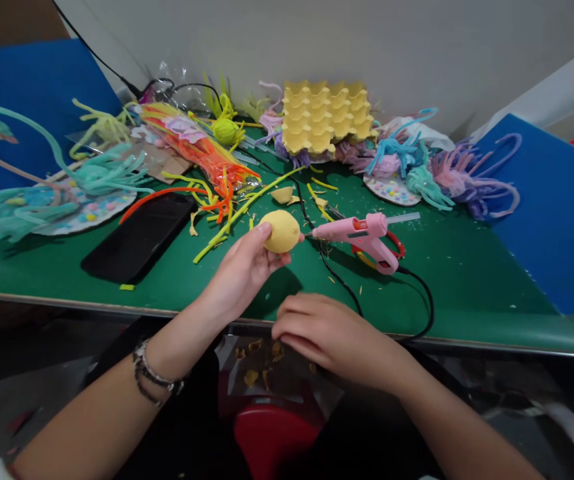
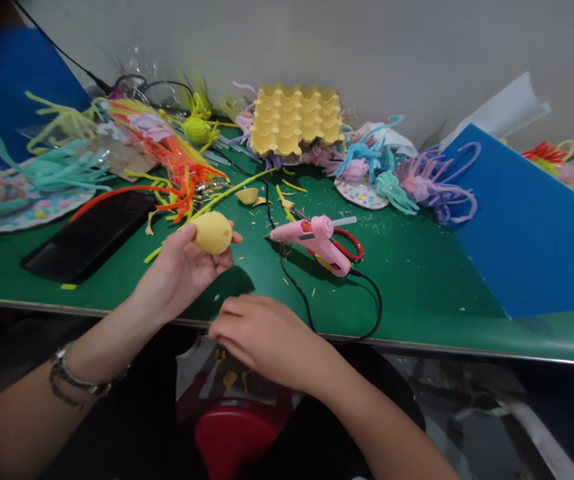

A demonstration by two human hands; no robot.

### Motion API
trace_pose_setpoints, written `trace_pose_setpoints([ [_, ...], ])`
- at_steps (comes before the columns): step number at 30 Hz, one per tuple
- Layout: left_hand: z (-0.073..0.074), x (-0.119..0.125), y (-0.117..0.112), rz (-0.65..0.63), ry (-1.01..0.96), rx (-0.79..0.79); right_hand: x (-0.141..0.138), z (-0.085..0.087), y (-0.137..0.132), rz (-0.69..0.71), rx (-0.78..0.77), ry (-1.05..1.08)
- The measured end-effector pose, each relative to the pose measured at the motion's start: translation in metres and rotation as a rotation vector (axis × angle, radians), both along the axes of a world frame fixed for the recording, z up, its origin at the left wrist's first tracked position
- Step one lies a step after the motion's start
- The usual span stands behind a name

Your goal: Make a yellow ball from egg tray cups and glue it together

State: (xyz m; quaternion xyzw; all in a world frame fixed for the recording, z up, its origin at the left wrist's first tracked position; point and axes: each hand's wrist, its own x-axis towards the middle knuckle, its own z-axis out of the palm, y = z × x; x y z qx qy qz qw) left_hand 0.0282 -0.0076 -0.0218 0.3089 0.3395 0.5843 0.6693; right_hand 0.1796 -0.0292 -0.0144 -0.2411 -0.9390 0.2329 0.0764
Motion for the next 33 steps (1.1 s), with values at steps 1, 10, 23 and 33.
trace_pose_setpoints([
  [1,-0.001,0.0,0.0,0.004,0.025,0.002,0.0,0.001,-0.001,0.024,-0.044,0.041],
  [10,-0.007,-0.001,0.0,0.027,0.354,0.19,0.006,0.001,0.003,-0.076,-0.061,0.162],
  [23,-0.012,-0.003,-0.007,0.197,1.173,0.94,0.018,-0.001,0.011,-0.432,-0.189,0.617],
  [33,-0.012,-0.007,-0.006,0.394,1.42,1.152,0.022,0.001,0.011,-0.368,-0.182,0.572],
])
